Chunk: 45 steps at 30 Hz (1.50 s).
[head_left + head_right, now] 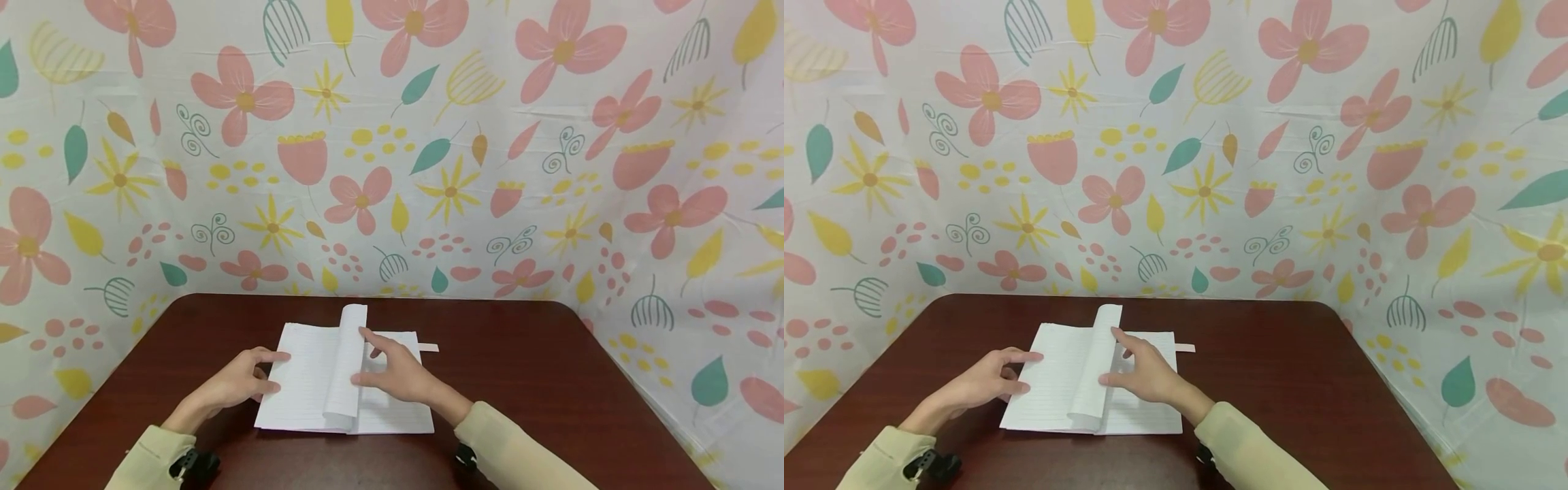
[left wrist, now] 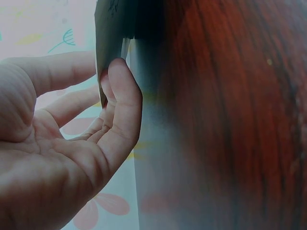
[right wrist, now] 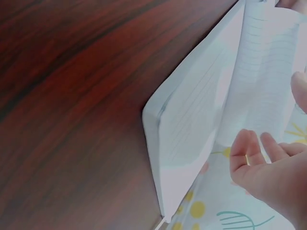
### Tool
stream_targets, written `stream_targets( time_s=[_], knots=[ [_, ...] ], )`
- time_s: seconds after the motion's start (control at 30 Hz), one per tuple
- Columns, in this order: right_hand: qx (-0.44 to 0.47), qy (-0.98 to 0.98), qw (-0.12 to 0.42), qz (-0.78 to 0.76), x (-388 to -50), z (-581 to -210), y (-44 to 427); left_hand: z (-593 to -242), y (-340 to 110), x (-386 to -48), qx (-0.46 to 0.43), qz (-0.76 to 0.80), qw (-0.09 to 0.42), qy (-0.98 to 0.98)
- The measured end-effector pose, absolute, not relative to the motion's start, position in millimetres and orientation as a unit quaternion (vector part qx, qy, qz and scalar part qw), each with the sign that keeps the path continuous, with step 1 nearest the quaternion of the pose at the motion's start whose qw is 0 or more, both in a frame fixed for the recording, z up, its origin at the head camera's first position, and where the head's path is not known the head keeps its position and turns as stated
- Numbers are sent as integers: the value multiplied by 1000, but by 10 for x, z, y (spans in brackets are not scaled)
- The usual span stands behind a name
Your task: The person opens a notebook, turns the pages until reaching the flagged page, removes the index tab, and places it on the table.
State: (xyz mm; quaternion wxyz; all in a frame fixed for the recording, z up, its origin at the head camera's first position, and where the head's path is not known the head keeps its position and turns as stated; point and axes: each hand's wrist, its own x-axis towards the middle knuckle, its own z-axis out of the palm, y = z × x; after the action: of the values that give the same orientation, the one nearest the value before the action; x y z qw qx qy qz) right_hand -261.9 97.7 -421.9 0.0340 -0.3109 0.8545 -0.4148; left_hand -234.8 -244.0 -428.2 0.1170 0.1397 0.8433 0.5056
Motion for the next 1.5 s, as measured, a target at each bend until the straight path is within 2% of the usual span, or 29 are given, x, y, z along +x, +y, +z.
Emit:
stream_targets(
  time_s=[0.43, 0.9, 1.13, 1.5],
  knots=[
    [-304, 837, 36, -454, -2639, -4207, 868, -4276, -2420, -2337, 126, 508, 122, 844],
    [-299, 847, 85, -431, -2630, -4222, 763, -4295, -2420, -2344, 132, 506, 118, 844],
    [-334, 852, 114, -386, -2622, -4213, 728, -4286, -2416, -2342, 131, 510, 118, 842],
    [-367, 867, 95, -324, -2656, -4245, 689, -4284, -2430, -2337, 134, 505, 117, 845]
  ],
)
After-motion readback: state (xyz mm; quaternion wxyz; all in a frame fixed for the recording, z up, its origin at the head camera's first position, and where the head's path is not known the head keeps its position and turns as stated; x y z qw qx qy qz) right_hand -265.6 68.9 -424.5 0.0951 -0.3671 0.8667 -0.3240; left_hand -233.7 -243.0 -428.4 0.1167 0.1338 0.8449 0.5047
